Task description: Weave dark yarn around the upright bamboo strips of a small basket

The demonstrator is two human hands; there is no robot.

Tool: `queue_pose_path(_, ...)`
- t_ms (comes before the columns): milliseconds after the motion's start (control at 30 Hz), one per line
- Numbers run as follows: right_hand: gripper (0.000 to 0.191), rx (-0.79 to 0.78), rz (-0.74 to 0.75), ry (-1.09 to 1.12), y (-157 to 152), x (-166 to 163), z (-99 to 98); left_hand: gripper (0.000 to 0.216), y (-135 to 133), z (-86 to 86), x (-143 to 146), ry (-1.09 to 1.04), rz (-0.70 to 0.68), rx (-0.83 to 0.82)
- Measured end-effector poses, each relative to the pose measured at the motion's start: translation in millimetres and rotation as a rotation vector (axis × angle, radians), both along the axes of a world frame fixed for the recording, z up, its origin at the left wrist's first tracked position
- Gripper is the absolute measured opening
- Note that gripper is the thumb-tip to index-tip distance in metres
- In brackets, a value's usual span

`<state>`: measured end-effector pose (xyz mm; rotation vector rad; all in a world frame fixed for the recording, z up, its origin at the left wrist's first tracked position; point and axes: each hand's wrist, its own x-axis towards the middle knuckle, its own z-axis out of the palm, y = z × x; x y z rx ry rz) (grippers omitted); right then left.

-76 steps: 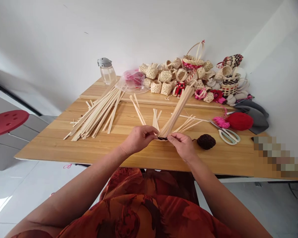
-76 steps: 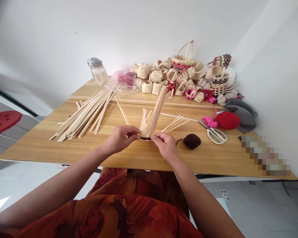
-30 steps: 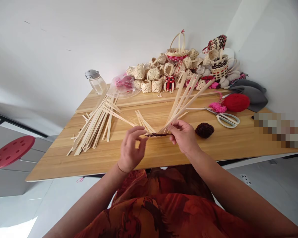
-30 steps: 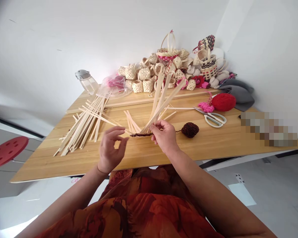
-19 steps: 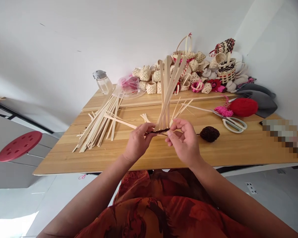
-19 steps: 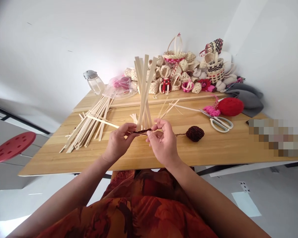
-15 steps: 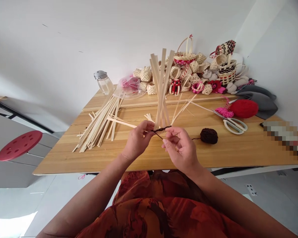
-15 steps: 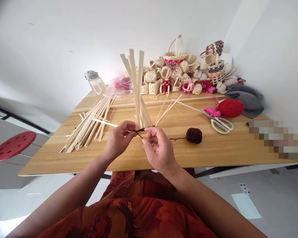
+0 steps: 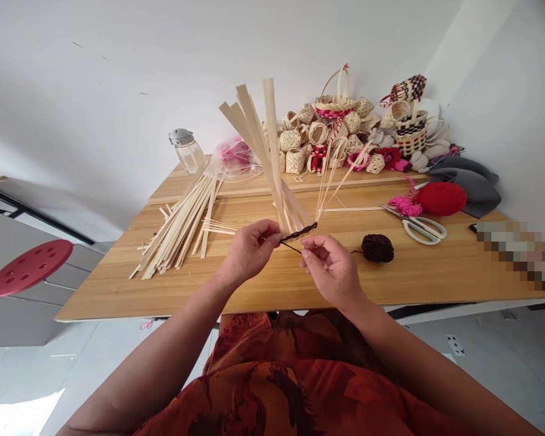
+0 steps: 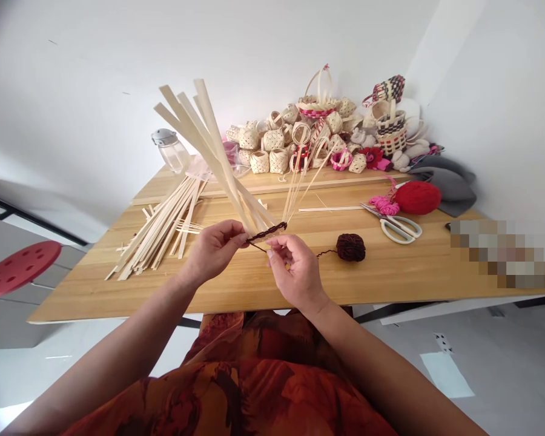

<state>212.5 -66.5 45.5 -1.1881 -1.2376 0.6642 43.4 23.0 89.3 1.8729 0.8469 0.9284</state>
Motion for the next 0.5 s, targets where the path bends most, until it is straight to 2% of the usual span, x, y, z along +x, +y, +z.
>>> queue_pose_path(167,0.022,-0.041,-0.037,0.018,7,13,4.0,0.021,7,14.6,5,0.102,-0.106,-0.032)
queue_pose_path(333,0.018,-0.046,-0.076,-0.061,12,23,8.3,0.043,10,38.0,16,0.258,-0.165,0.119)
queue_pose_path(500,0.021,-0.106,-0.051,-0.067,14,27,11.8,0.047,12,50.4,24,0.375,-0.163,0.176)
